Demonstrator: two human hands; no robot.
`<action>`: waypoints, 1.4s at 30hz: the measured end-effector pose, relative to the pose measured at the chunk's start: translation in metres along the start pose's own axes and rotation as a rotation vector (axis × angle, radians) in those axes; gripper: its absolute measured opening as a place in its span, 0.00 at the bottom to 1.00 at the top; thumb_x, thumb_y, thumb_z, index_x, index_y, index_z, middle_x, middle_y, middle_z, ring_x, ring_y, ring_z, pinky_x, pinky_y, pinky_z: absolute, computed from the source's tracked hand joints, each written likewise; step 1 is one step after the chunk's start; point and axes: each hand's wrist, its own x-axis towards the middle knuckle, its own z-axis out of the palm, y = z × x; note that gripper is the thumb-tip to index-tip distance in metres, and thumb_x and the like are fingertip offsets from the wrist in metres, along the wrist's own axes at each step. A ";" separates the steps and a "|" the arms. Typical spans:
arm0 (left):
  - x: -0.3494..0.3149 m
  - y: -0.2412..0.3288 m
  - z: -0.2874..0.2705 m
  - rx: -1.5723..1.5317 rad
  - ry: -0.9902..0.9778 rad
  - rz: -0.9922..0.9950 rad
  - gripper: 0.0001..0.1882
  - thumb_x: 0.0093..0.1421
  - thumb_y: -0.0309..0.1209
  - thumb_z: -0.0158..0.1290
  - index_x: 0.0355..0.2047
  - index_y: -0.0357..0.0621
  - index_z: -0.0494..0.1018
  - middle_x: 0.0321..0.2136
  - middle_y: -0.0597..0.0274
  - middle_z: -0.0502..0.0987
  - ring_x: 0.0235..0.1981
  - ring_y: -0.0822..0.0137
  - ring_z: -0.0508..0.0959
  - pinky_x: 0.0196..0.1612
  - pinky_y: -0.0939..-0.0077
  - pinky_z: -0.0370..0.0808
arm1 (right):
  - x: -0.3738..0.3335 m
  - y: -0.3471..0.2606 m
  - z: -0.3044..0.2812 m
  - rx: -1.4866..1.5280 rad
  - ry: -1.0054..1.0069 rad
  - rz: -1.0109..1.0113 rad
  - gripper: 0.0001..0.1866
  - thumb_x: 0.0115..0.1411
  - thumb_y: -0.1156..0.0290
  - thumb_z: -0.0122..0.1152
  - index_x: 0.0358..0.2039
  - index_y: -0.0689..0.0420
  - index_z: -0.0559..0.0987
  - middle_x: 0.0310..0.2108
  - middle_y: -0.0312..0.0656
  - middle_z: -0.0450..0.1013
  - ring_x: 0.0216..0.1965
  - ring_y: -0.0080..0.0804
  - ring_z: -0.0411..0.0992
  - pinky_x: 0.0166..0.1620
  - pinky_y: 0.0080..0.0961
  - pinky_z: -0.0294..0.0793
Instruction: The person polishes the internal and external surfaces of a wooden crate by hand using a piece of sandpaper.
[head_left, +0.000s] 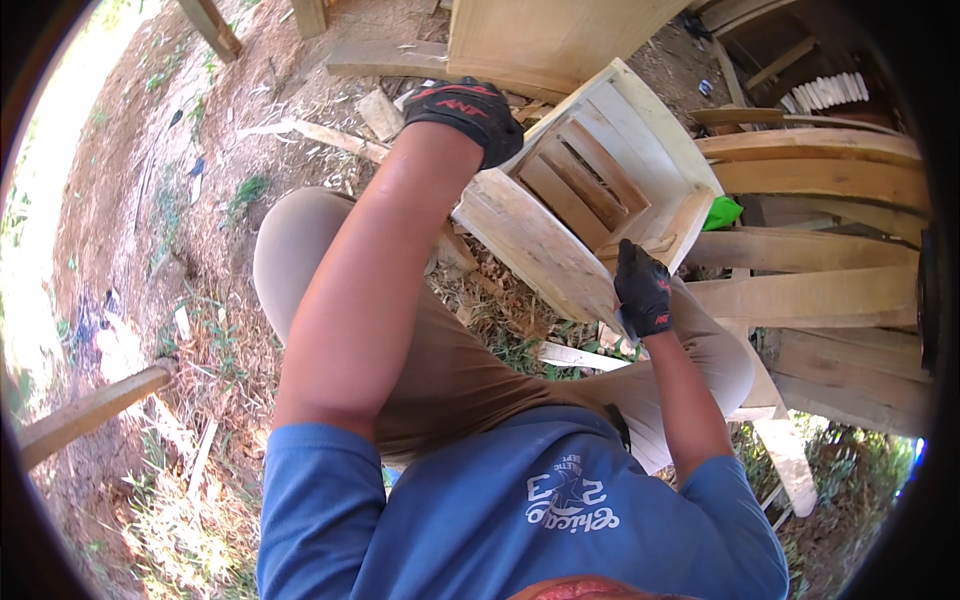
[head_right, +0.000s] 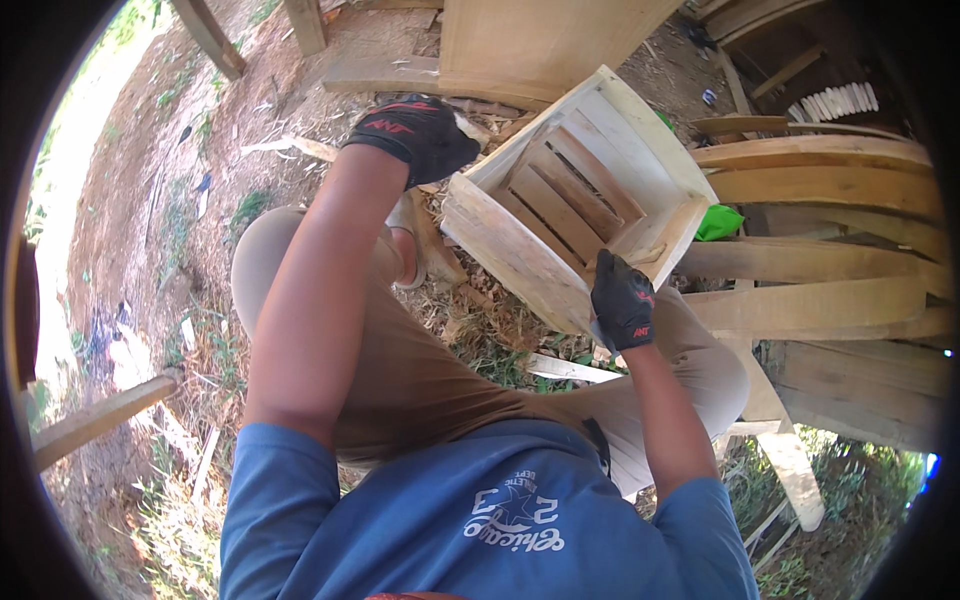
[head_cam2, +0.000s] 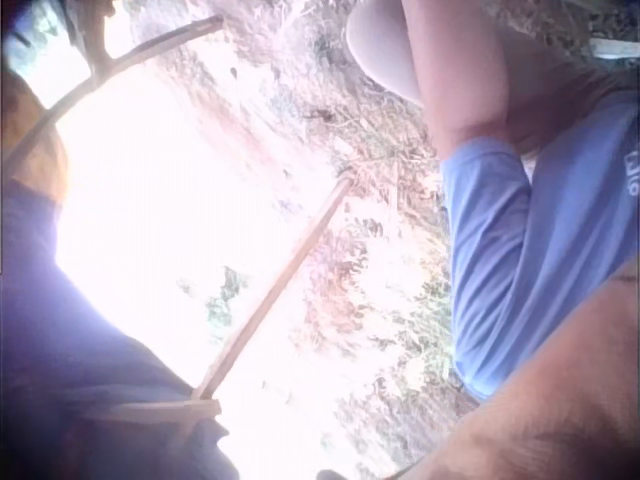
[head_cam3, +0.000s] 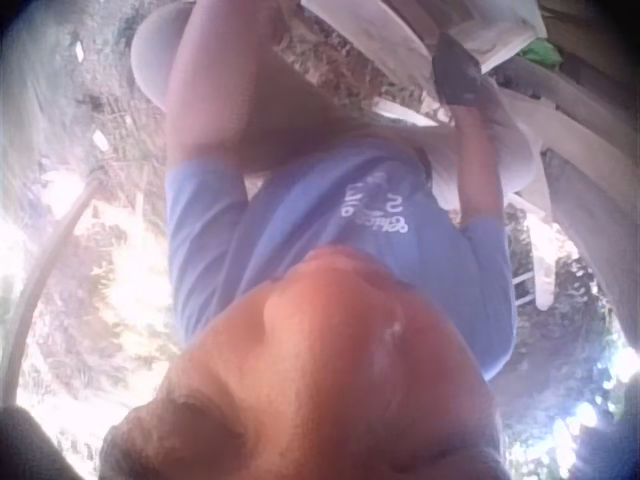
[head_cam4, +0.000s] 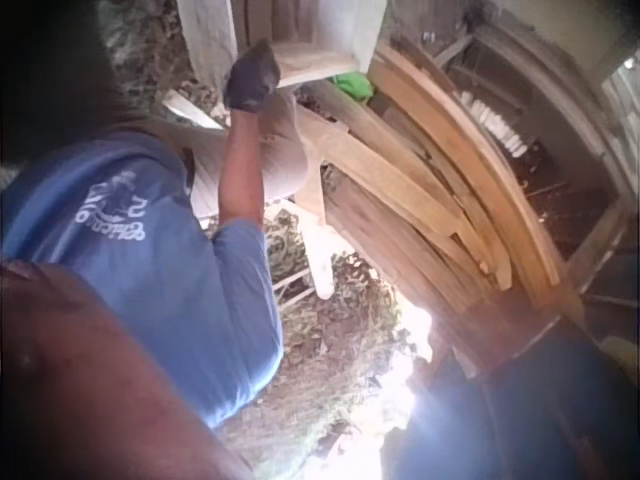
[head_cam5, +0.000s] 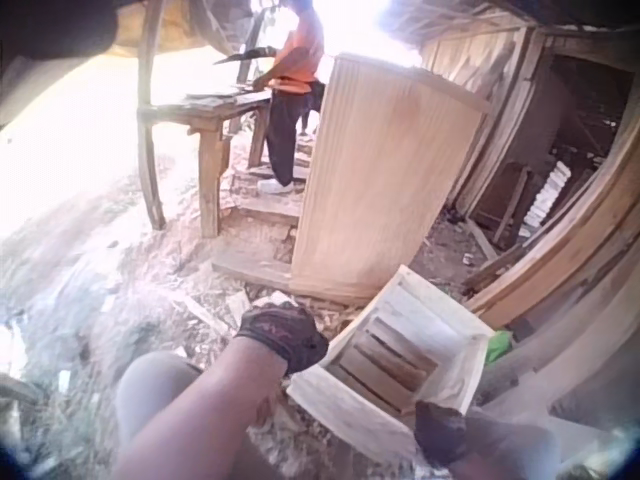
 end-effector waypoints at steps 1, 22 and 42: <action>-0.004 0.003 0.001 0.005 0.024 -0.008 0.28 0.64 0.52 0.50 0.48 0.45 0.86 0.48 0.52 0.86 0.50 0.49 0.85 0.57 0.56 0.80 | 0.004 -0.008 -0.002 0.025 0.032 0.001 0.15 0.72 0.62 0.53 0.33 0.54 0.83 0.30 0.52 0.81 0.35 0.57 0.81 0.40 0.53 0.79; 0.029 0.025 0.004 0.005 0.002 0.067 0.27 0.59 0.56 0.55 0.44 0.48 0.87 0.43 0.49 0.87 0.46 0.48 0.86 0.54 0.57 0.81 | 0.236 -0.268 0.129 0.741 0.701 -0.264 0.18 0.74 0.49 0.48 0.46 0.47 0.80 0.44 0.37 0.77 0.53 0.26 0.72 0.56 0.31 0.70; 0.030 0.003 -0.007 0.095 -0.154 0.100 0.35 0.68 0.62 0.49 0.52 0.41 0.82 0.52 0.40 0.82 0.57 0.43 0.81 0.62 0.53 0.75 | 0.073 -0.181 -0.004 0.303 -0.483 -0.697 0.14 0.57 0.75 0.63 0.44 0.52 0.85 0.38 0.48 0.83 0.40 0.47 0.85 0.41 0.46 0.84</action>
